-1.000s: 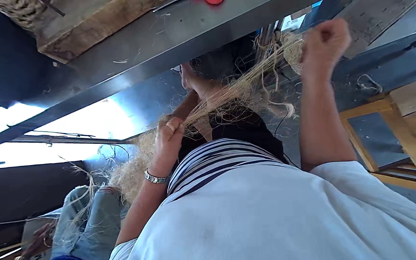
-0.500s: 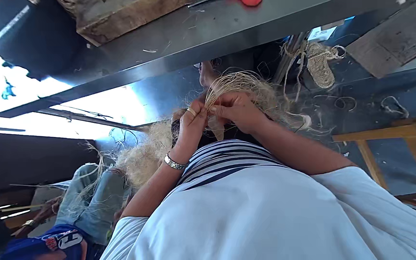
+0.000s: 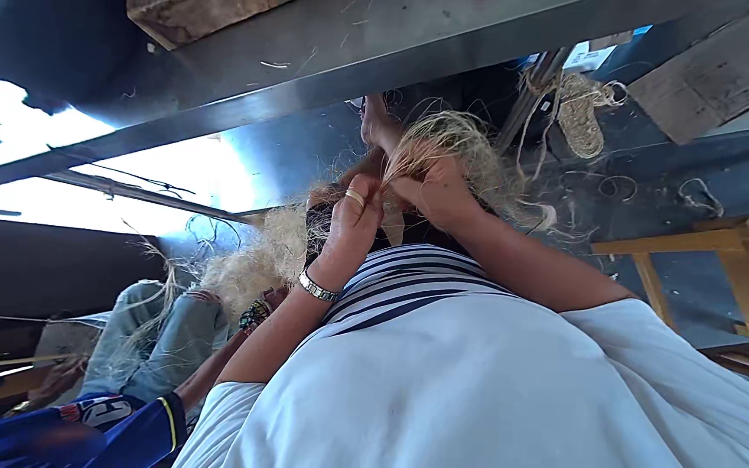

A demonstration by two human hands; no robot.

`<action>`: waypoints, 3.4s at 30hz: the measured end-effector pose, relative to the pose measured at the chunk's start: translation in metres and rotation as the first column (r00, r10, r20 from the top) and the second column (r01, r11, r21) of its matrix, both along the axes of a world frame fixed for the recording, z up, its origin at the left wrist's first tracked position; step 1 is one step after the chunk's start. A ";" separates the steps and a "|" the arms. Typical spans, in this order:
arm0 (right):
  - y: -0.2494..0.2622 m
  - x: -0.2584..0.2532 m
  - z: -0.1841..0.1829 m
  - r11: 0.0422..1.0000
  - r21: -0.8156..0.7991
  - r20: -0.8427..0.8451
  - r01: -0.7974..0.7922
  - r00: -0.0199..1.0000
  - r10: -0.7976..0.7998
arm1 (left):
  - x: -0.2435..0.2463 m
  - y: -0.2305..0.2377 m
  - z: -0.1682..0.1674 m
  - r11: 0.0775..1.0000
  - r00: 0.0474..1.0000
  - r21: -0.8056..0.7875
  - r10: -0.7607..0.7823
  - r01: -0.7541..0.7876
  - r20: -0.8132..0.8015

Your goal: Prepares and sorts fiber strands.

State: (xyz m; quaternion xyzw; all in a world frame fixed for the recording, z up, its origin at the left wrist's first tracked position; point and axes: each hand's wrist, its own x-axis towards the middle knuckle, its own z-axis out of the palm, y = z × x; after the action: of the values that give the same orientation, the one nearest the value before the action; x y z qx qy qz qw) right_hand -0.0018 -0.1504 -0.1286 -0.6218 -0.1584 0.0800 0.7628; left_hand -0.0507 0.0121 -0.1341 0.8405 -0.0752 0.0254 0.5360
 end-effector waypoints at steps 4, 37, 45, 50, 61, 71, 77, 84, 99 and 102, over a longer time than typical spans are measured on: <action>-0.031 0.032 -0.018 0.920 -0.075 0.288 0.384 0.892 -0.349 | -0.004 0.006 0.008 0.971 0.997 0.229 -0.058 0.066 -0.045; -0.100 0.002 -0.012 0.642 -0.733 0.486 0.224 0.833 0.265 | -0.006 0.019 0.039 0.727 0.978 0.661 -0.199 0.185 -0.054; -0.234 0.008 -0.069 0.167 -0.975 0.101 0.148 0.960 -0.261 | -0.015 0.061 0.020 0.761 0.977 0.642 0.051 0.096 -0.206; -0.278 0.006 -0.045 0.120 -0.960 0.167 0.254 0.859 -0.484 | -0.008 0.066 0.037 0.767 0.976 0.640 0.107 0.041 -0.191; -0.027 -0.002 0.011 0.813 -0.582 0.461 -0.020 0.815 0.350 | -0.003 0.006 0.049 0.715 0.963 0.694 -0.233 0.077 0.134; -0.246 0.033 -0.033 0.248 -0.930 0.182 0.273 0.925 -0.335 | -0.025 0.113 0.007 0.789 0.946 0.584 0.308 -0.194 -0.101; -0.138 -0.008 -0.001 0.713 -0.661 0.344 0.233 0.939 0.012 | -0.018 0.086 -0.004 0.897 0.942 0.298 0.333 -0.326 0.028; 0.025 -0.014 -0.026 0.939 -0.160 0.049 -0.305 0.948 0.316 | -0.028 0.039 -0.011 0.964 0.992 0.237 0.109 -0.123 0.068; -0.044 0.029 -0.009 0.979 0.138 -0.024 0.152 0.988 -0.150 | -0.050 0.090 -0.054 0.989 0.983 0.123 0.098 -0.079 -0.157; -0.046 0.021 -0.008 0.972 0.231 -0.066 0.034 0.998 -0.019 | -0.051 0.089 -0.054 0.992 0.979 0.088 0.110 -0.096 -0.172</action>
State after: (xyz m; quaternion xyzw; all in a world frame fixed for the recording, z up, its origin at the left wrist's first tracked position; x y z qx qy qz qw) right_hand 0.0194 -0.1962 -0.1368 -0.5276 -0.1340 0.0705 0.8359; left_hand -0.1017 0.1011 -0.1877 0.8627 0.0151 -0.0244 0.5049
